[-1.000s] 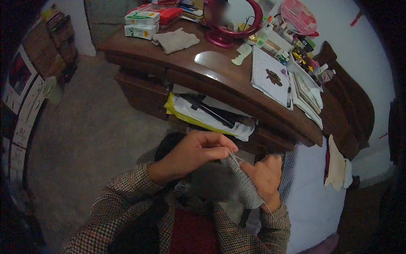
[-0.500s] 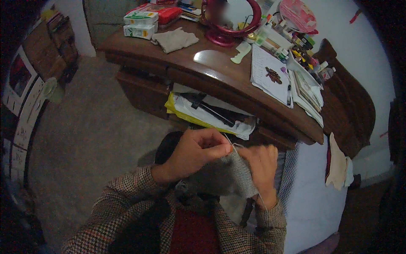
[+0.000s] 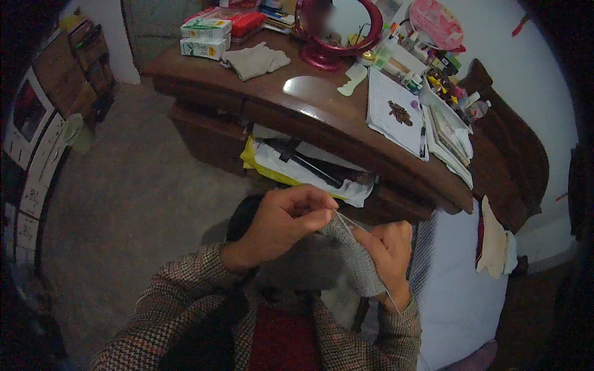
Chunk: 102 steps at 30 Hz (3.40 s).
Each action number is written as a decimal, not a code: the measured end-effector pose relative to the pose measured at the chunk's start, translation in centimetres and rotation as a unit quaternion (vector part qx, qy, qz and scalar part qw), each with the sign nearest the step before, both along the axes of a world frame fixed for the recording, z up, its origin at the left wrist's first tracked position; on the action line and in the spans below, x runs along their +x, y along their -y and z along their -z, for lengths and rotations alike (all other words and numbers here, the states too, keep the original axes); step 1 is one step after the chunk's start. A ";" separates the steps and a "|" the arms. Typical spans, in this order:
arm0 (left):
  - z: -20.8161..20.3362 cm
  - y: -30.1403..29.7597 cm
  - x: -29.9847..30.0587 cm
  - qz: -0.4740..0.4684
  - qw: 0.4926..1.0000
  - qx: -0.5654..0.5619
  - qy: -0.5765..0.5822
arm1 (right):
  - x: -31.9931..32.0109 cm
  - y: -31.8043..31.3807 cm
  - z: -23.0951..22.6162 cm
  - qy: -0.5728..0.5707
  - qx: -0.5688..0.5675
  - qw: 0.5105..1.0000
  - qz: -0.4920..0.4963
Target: The person knits a gray fabric using two metal knitting needles and yarn. The hands repeatedly loop and pull the yarn through stitches while seated in front of a cluttered wooden desk.
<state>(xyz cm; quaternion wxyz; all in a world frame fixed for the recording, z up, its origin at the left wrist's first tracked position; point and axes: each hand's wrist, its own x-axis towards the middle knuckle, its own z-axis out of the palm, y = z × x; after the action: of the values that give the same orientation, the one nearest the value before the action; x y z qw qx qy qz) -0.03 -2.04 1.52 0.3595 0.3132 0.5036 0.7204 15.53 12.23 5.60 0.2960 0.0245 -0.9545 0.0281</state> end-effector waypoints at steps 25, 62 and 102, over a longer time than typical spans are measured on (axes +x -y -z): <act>-1.6 0.3 0.3 0.121 0.989 -0.080 0.026 | -0.5 -0.1 -0.5 -0.016 0.039 0.999 0.007; 0.1 0.6 -1.3 0.178 0.968 -0.029 0.176 | -0.1 -0.4 -0.2 0.004 -0.113 0.991 -0.075; 0.4 0.0 0.2 0.071 0.991 -0.030 0.107 | 0.0 -0.3 2.3 -0.052 0.022 0.998 -0.022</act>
<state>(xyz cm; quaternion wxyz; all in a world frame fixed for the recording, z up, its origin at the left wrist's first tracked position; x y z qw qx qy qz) 0.13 -2.00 1.13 0.4704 0.2583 0.4606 0.7070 15.56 12.57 3.26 0.3436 0.0540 -0.9375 0.0120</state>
